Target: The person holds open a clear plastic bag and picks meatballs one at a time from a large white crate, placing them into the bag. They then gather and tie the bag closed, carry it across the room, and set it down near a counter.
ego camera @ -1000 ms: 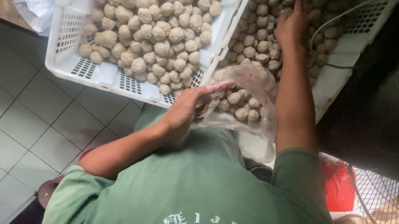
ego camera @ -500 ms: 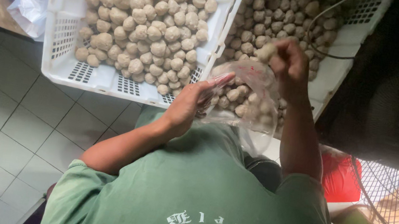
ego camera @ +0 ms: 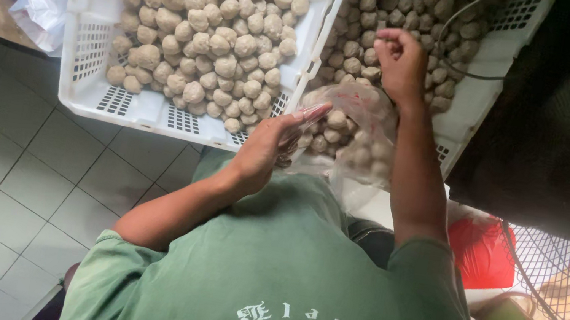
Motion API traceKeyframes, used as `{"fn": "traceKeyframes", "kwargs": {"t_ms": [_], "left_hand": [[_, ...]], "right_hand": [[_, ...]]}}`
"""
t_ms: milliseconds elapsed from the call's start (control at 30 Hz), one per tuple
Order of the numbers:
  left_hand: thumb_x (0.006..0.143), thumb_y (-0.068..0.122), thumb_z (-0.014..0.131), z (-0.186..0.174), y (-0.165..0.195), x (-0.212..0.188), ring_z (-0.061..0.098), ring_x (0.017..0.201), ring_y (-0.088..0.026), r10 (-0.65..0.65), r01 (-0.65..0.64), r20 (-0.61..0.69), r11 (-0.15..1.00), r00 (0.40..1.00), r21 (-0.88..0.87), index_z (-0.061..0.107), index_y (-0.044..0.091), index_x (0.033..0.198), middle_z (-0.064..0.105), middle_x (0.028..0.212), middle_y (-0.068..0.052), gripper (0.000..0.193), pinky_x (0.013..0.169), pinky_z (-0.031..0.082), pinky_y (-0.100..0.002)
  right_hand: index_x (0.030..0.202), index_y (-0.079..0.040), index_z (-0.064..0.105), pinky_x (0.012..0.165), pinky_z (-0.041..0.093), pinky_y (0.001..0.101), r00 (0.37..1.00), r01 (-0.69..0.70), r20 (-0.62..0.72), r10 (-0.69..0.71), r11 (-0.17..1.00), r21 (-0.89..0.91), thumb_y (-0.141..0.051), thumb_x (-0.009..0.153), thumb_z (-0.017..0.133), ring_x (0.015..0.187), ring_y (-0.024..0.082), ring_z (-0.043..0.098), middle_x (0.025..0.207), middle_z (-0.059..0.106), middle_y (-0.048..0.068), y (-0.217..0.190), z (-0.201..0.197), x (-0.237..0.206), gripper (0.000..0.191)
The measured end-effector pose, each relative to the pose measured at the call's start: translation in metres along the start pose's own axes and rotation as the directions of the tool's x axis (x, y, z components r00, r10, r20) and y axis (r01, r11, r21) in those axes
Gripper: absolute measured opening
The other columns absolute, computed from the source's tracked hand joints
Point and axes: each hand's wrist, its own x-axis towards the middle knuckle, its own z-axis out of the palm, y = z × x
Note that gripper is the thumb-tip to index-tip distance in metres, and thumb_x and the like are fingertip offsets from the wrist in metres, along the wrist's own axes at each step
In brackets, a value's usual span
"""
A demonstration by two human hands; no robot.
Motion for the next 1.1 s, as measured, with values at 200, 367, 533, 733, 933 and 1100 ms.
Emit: {"fn": "traceKeyframes", "kwargs": {"t_ms": [200,367,533,733,933,1100], "left_hand": [[0.103,0.031,0.041,0.001,0.002,-0.006,0.023,0.06,-0.006,0.033,-0.033,0.006,0.999,0.999,0.024,0.061,0.01,0.147,0.025,0.07,0.011,0.052,0.055,0.02,-0.025],[0.103,0.03,0.041,0.0,-0.001,-0.002,0.024,0.061,-0.006,0.049,-0.049,0.018,0.998,0.999,0.029,0.061,0.009,0.147,0.025,0.071,0.01,0.052,0.055,0.02,-0.025],[0.105,0.029,0.04,0.0,-0.002,0.004,0.026,0.062,-0.006,0.057,-0.058,0.047,0.998,0.997,0.031,0.06,0.007,0.147,0.028,0.071,0.01,0.052,0.056,0.022,-0.025],[0.105,0.027,0.039,0.003,-0.004,0.01,0.029,0.063,-0.006,0.06,-0.061,0.067,0.998,0.996,0.02,0.058,0.006,0.149,0.036,0.074,0.009,0.051,0.057,0.024,-0.024],[0.106,0.027,0.04,-0.001,-0.002,0.006,0.028,0.063,-0.006,0.062,-0.063,0.063,0.998,0.996,0.014,0.059,0.005,0.148,0.034,0.073,0.01,0.051,0.056,0.023,-0.024],[0.104,0.028,0.041,0.001,0.002,0.0,0.024,0.059,-0.006,0.04,-0.042,0.041,0.998,0.998,0.047,0.061,0.009,0.147,0.026,0.069,0.01,0.051,0.053,0.02,-0.025]], "right_hand": [[0.113,0.001,0.072,0.076,0.053,0.0487,0.921,0.259,-0.073,-0.383,0.742,-0.618,-0.029,0.087,0.085,0.089,0.039,0.064,0.101,0.068,0.021,0.032,0.044,0.052,0.041],[0.103,-0.004,0.074,0.073,0.053,0.0397,0.994,-0.016,-0.107,-0.036,0.892,-0.451,-0.035,0.094,0.08,0.081,0.028,0.067,0.089,0.07,0.012,0.022,0.036,0.051,0.033],[0.114,-0.004,0.072,0.065,0.039,0.0249,0.996,-0.08,0.065,0.061,0.934,0.348,-0.039,0.103,0.075,0.074,0.007,0.048,0.087,0.058,-0.004,-0.03,-0.013,-0.005,0.037],[0.12,-0.008,0.07,0.064,0.041,0.0246,0.833,0.344,0.437,-0.34,0.936,0.074,-0.035,0.087,0.084,0.074,0.008,0.048,0.093,0.059,0.0,-0.105,-0.041,-0.124,0.044],[0.114,-0.014,0.075,0.057,0.043,0.0247,0.892,0.22,0.393,-0.223,0.974,0.051,-0.033,0.094,0.078,0.067,0.005,0.051,0.087,0.065,-0.001,-0.07,-0.027,-0.089,0.027],[0.128,-0.01,0.072,0.067,0.051,0.0324,0.997,0.072,0.039,-0.068,0.988,-0.139,-0.019,0.1,0.075,0.077,0.017,0.061,0.09,0.067,0.006,-0.014,-0.002,0.011,0.029]]}}
